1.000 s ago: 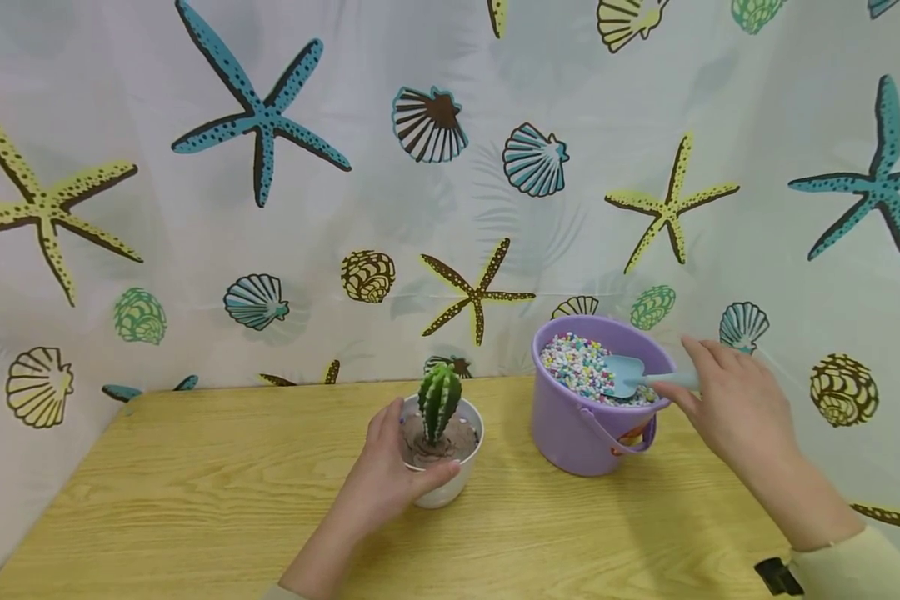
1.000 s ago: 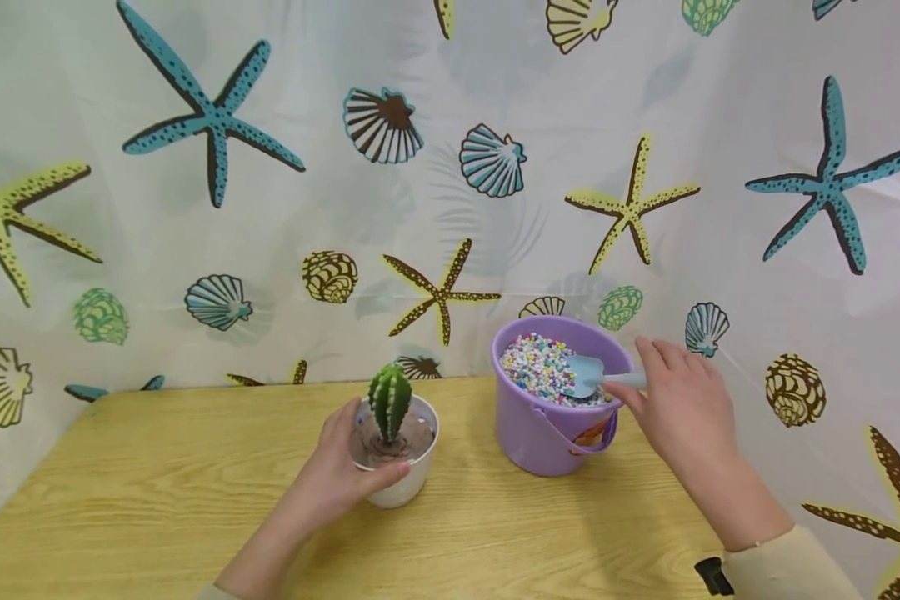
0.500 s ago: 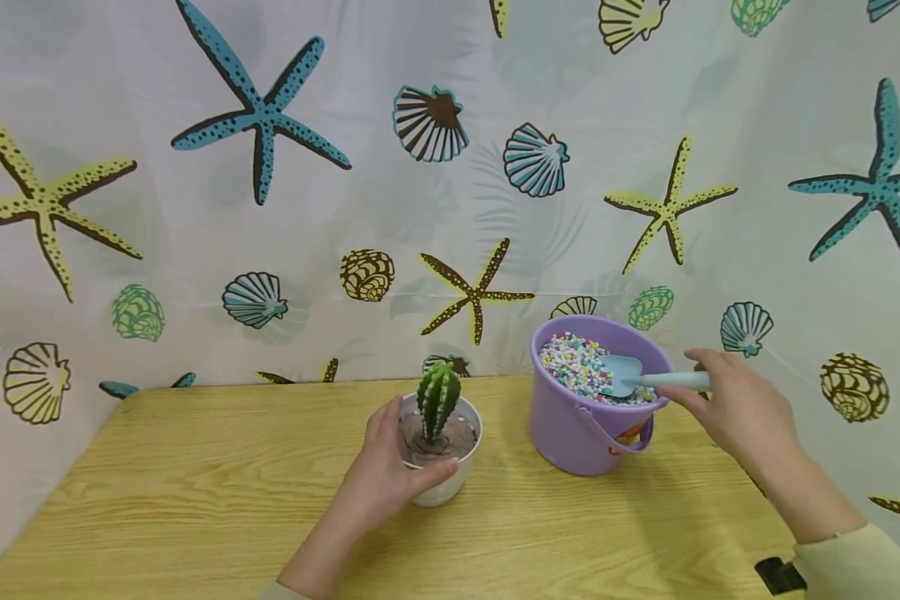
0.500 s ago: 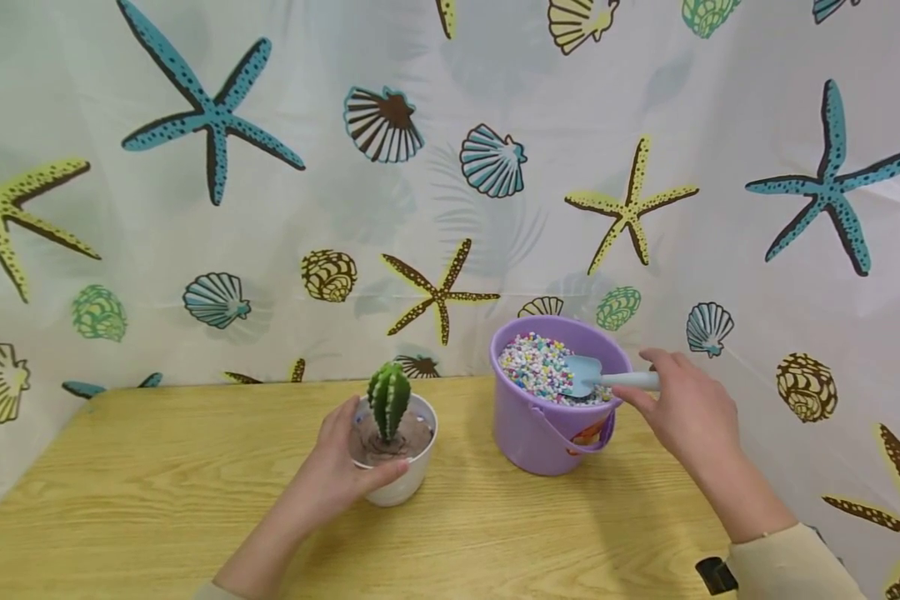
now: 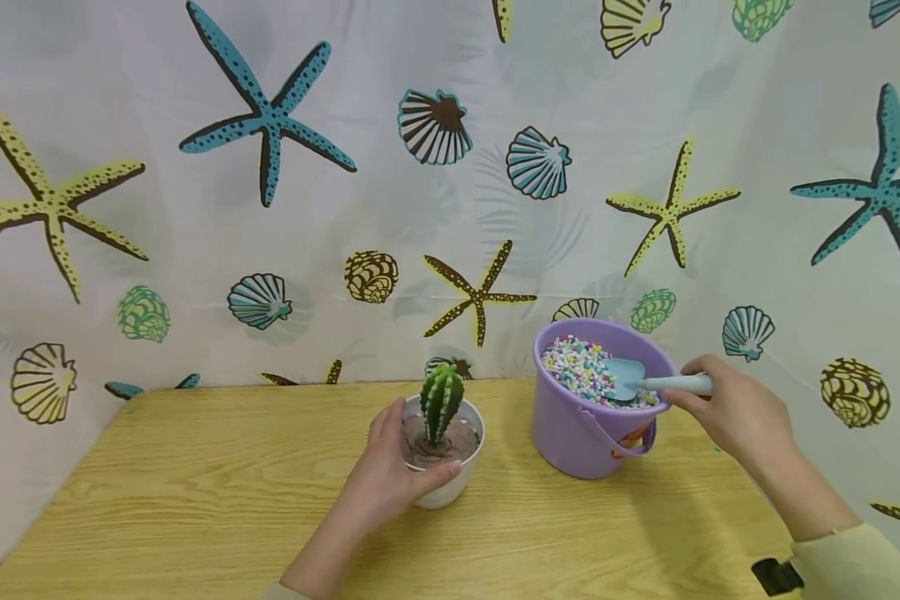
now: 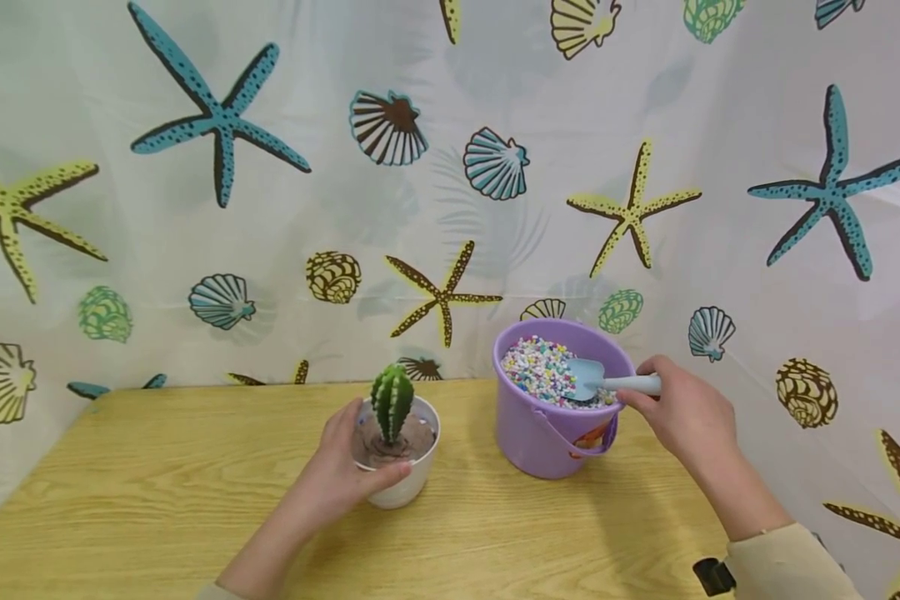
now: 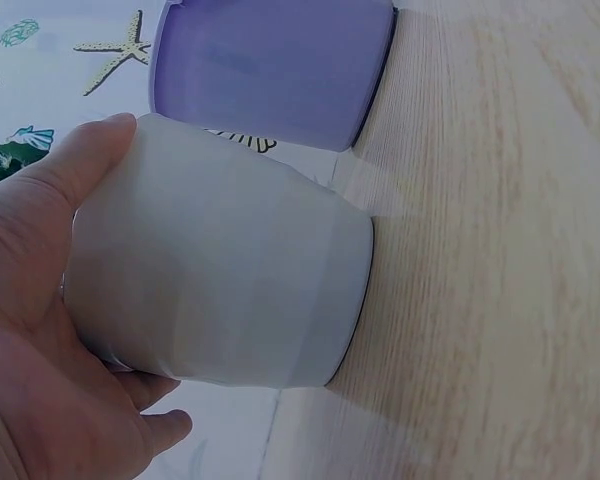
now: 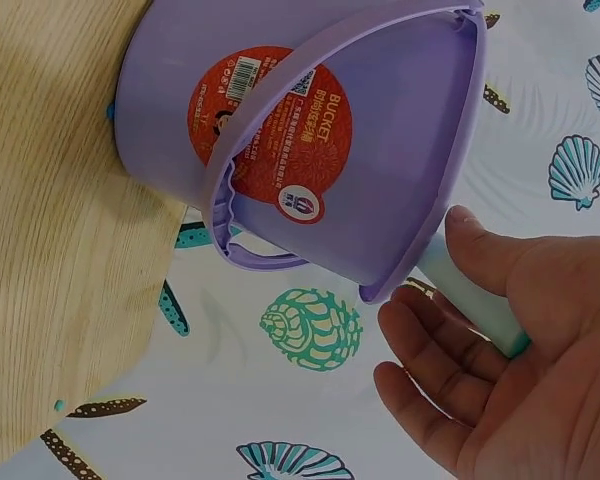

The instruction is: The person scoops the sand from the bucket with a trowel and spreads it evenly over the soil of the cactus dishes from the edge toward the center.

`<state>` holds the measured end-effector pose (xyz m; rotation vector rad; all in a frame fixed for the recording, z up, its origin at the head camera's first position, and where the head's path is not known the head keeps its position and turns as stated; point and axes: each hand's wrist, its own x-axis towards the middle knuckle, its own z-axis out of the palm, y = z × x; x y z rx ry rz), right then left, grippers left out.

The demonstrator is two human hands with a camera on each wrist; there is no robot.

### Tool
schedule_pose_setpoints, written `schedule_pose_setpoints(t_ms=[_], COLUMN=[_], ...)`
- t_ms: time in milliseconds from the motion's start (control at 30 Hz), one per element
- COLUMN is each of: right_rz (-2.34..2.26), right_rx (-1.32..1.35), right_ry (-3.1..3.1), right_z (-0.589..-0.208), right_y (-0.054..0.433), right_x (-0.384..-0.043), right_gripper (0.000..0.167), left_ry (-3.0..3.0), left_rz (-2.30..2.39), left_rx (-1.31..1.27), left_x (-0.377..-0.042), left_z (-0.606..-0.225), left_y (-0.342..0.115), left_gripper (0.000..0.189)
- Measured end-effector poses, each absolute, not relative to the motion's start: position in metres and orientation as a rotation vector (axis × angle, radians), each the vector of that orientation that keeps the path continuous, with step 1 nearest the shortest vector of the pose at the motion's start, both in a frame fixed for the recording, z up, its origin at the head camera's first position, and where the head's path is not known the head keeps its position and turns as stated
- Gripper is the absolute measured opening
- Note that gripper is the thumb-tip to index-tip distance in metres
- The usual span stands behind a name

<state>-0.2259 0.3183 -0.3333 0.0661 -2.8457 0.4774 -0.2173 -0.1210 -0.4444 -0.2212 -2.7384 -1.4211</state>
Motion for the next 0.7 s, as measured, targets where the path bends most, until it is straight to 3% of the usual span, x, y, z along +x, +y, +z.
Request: schedule_pose_setpoints(t_ms=[700], right_rz=[0.604], right_rx=[0.081], right_ry=[-2.802], right_z=[-0.3394], right_y=[0.3199], right_x=[-0.2317], right_gripper=[0.039], left_ry=[-2.744], left_rz=[-1.418], left_rx=[-0.222], left_x=[-0.2198], left_z=[-0.4461], left_y=[-0.1204], left_gripper=[0.129])
